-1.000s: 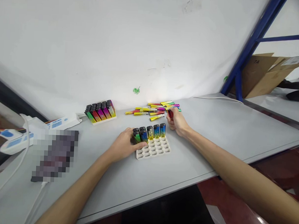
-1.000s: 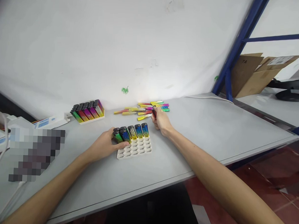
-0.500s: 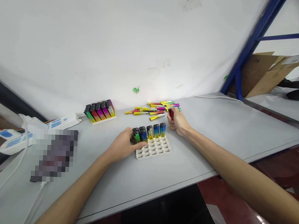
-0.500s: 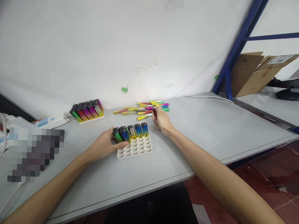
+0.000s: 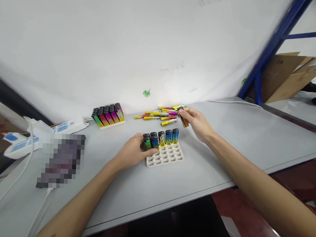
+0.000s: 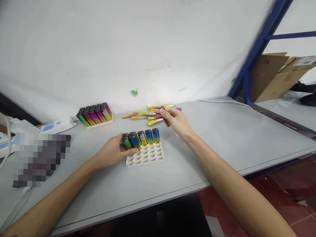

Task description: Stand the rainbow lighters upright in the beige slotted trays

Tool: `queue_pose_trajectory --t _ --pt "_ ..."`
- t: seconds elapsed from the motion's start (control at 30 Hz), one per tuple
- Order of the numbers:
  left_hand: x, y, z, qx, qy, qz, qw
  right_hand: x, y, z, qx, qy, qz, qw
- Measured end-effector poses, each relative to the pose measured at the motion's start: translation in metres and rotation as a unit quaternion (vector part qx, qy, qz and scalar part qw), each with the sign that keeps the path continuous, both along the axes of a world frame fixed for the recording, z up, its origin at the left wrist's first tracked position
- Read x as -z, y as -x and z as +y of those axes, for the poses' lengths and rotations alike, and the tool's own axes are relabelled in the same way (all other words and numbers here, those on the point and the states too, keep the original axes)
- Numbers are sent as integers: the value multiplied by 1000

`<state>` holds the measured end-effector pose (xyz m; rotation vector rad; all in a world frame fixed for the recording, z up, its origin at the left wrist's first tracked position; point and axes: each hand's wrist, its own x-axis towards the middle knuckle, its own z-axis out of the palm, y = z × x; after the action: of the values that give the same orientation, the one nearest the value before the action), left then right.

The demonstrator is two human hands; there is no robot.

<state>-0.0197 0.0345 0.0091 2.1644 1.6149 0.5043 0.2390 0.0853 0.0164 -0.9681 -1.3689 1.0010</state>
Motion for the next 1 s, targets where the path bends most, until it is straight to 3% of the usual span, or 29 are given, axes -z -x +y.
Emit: queue_pose_trajectory --t 0.17,0.37,0.43,0.53,0.67,1.0 --pt "1 1 0 11 4 0 1000 -16 -13 -6 30 -59 -3 998" --pt "1 1 0 29 7 -10 999 -27 -6 -31 1 -188 -74 979" --pt "1 1 0 40 6 -20 999 -26 1 -39 -2 -247 -136 959" --pt "0 1 0 46 4 -29 999 -18 11 -45 -14 -340 -258 904" --pt "1 1 0 48 8 -25 999 -7 18 -44 -20 -403 -372 836" --pt "-1 -1 -1 41 10 -27 999 -1 25 -44 17 -435 -410 802"
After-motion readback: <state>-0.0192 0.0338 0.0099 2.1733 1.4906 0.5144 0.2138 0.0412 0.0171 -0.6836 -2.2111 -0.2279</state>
